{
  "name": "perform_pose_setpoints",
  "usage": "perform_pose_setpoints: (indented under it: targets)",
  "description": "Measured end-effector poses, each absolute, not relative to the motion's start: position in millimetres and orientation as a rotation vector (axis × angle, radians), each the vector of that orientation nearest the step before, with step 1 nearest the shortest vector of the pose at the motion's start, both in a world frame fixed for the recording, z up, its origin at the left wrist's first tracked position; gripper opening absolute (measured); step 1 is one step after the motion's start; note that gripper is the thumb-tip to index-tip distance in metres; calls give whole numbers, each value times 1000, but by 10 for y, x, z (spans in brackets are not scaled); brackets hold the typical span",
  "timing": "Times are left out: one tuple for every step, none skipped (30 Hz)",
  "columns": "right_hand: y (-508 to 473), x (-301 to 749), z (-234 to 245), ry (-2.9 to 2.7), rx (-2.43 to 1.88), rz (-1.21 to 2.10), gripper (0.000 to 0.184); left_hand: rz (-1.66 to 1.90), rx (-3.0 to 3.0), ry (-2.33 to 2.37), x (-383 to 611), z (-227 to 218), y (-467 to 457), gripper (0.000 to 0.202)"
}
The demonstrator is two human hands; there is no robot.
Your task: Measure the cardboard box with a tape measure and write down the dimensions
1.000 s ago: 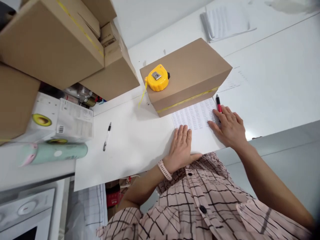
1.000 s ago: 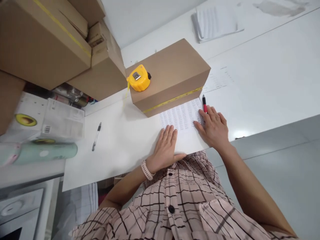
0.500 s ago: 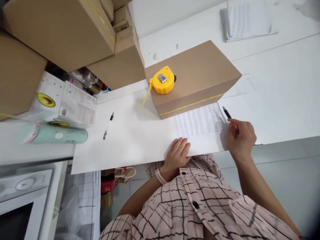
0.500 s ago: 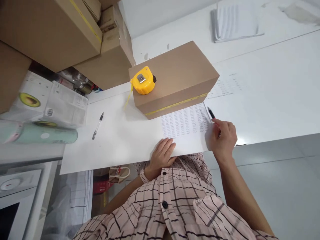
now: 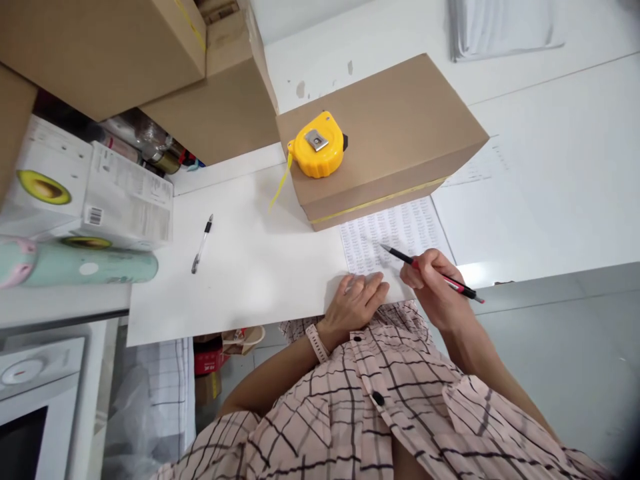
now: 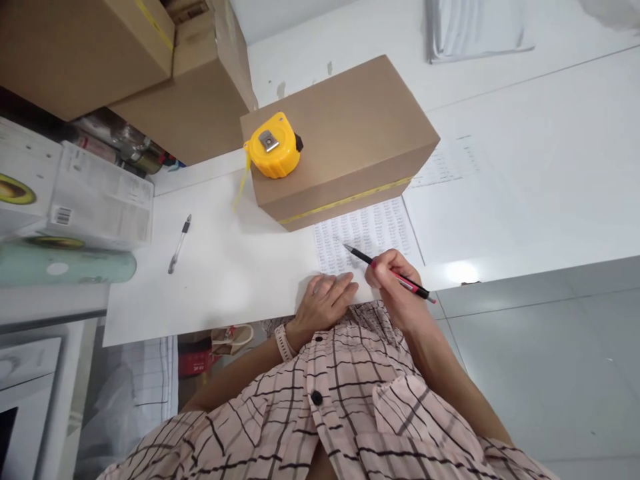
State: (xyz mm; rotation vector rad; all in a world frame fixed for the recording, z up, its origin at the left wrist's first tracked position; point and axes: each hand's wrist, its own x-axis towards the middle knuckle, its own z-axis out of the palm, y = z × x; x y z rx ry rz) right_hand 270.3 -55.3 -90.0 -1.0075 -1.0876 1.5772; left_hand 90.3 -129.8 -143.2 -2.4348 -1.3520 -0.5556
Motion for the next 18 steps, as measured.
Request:
perform_pose_setpoints:
  targets:
    - [-561,2636,-950,-1092,-1063,1512,36,-544,-2416,-1344,909,-1421,-1289,32]
    - [-567,2581,-996,-1117,-1124,1452,38,-533,-2401,-1341,913,-1410,-1282,32]
    - [-571,2542,-1034,-1165,-1177,1394,40,-519,-2393,-1342,915,-1400,-1278,32]
    - [-574,2517,-1064,-1240,-1210,1356,43,-502,-2394,-1346,915,-1393,-1277,32]
    - [-575,2505,-1085,-1326,-1226,1329,47,-488,-2401,-1348,915,-1388,-1277,33]
    - [-577,2502,-1101,-1410,-1237,1302,49,-479,-2408,-1350,914,-1386,-1278,34]
    - [-579,2505,-1112,-1476,-1254,1258,48,-477,-2414,-1353,913,-1386,-1280,34]
    - [-581,2513,-1122,-1524,-1285,1204,42,-481,-2414,-1354,913,-1387,-1280,35]
    - [-584,2522,-1132,-1550,-1325,1150,33,-489,-2410,-1357,913,-1389,-1280,35]
    - [-587,2532,-1143,-1558,-1364,1105,27,-500,-2402,-1359,914,-1390,-1278,34]
    - [-590,2542,-1155,-1553,-1392,1077,24,-512,-2395,-1358,915,-1391,-1275,33]
    - [-591,2552,-1168,-1551,-1405,1078,23,-522,-2390,-1355,915,-1390,-1271,32]
    - [-591,2560,-1181,-1551,-1405,1097,22,-528,-2387,-1349,915,-1387,-1267,31]
    - [-588,2566,-1193,-1553,-1404,1114,23,-530,-2387,-1345,915,-1384,-1263,31]
    - [-583,2570,-1204,-1556,-1411,1118,24,-528,-2387,-1342,914,-1378,-1259,31]
    - [-578,2571,-1215,-1560,-1431,1108,26,-526,-2387,-1341,912,-1372,-1257,31]
    - [-573,2568,-1224,-1562,-1462,1088,27,-525,-2388,-1342,910,-1366,-1255,31]
    - [-570,2562,-1232,-1560,-1495,1059,28,-526,-2389,-1345,908,-1359,-1254,30]
